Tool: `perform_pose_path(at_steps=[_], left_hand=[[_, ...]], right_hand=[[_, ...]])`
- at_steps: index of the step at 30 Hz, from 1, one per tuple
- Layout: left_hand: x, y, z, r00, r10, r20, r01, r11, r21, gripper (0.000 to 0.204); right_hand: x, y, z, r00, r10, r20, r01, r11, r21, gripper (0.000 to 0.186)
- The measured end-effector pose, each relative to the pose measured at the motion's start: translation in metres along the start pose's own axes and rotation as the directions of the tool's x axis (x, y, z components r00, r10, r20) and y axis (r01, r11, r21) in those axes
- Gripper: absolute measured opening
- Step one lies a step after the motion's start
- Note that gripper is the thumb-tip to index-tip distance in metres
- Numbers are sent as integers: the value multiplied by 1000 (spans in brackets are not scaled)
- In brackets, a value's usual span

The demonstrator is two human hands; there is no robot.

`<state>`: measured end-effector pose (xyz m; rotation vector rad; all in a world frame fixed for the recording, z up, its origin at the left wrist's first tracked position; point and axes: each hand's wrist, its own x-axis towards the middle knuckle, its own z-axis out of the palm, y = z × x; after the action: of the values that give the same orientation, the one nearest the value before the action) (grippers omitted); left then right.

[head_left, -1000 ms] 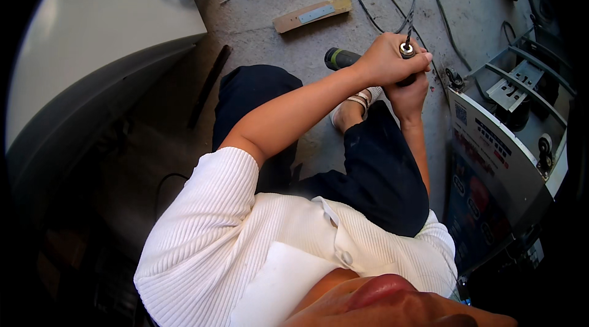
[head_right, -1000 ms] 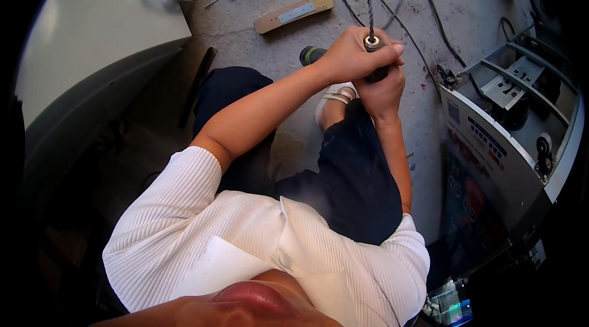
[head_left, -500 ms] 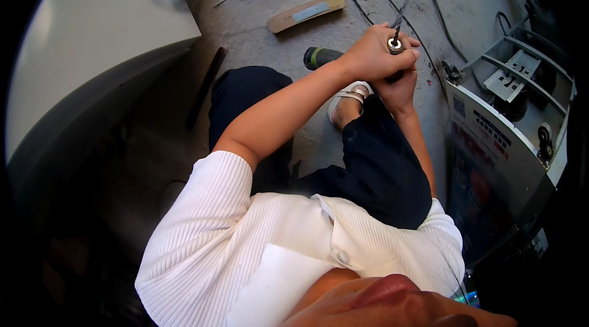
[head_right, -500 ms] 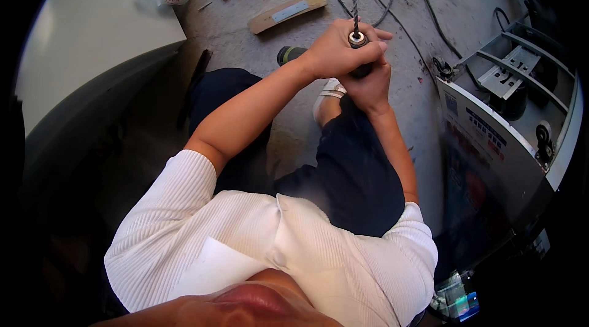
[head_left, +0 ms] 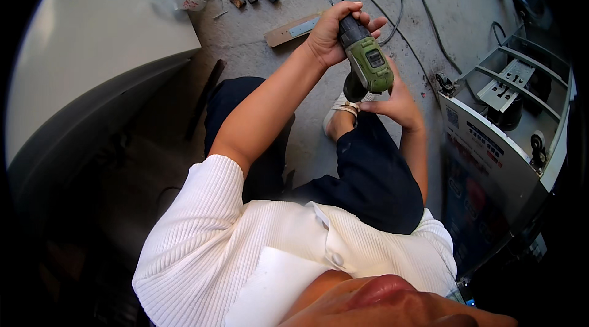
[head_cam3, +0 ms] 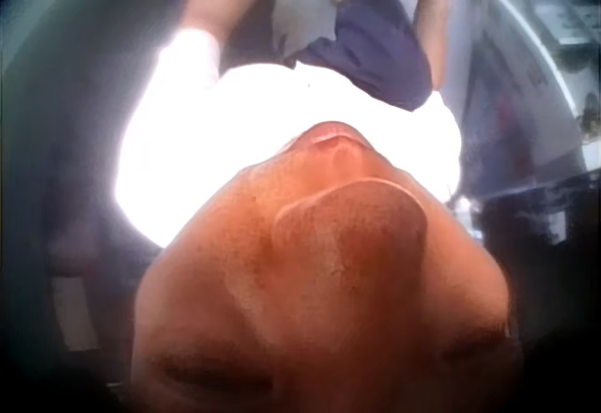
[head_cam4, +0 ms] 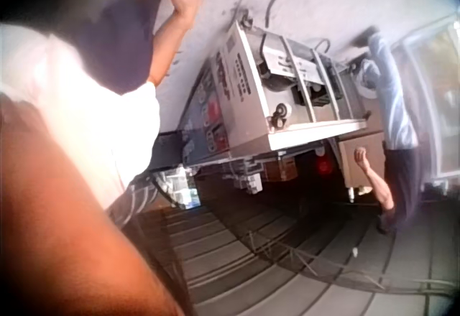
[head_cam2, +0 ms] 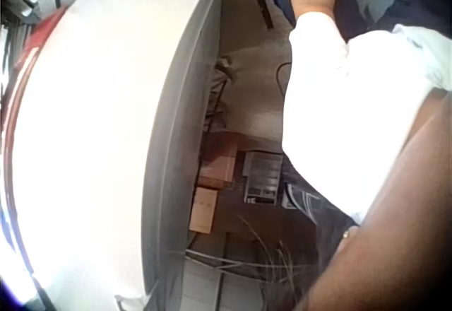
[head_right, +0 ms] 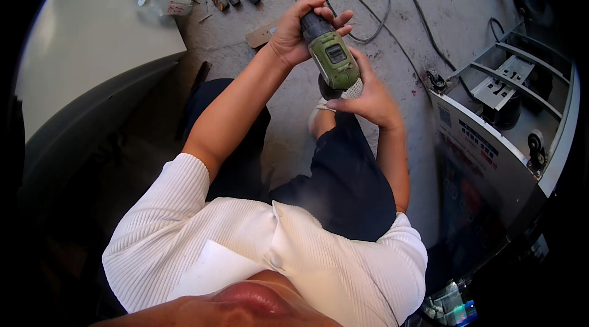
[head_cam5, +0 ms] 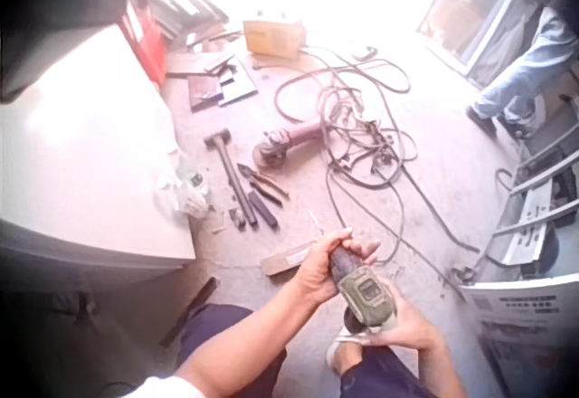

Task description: The person works on a metal bracket by hand, hammering it against a wooden block on the floor and then drilling into it with a power drill while holding it with pliers.

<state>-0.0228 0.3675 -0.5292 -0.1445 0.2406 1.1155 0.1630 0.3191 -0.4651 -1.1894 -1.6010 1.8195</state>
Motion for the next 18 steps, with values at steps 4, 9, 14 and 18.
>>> perform_pose_path(at_steps=[4, 9, 14, 18], left_hand=[[3, -18, 5, 997, -26, 75, 24, 999, 31, 33], [-2, -25, 20, 971, 58, -233, 127, 697, 706, 68], [-17, -35, 4, 937, -167, -306, 348, 471, 810, 69], [-30, -52, 11, 857, -515, 25, 134, 269, 954, 93]], right_hand=[[3, 9, 21, 994, 80, -70, -88, 989, -119, 32], [1, 25, 18, 953, 7, -302, -24, 998, -51, 20], [-3, 38, 2, 848, 42, -528, 57, 984, 170, 19], [-7, 44, -8, 839, -34, -544, 123, 984, 129, 18]])
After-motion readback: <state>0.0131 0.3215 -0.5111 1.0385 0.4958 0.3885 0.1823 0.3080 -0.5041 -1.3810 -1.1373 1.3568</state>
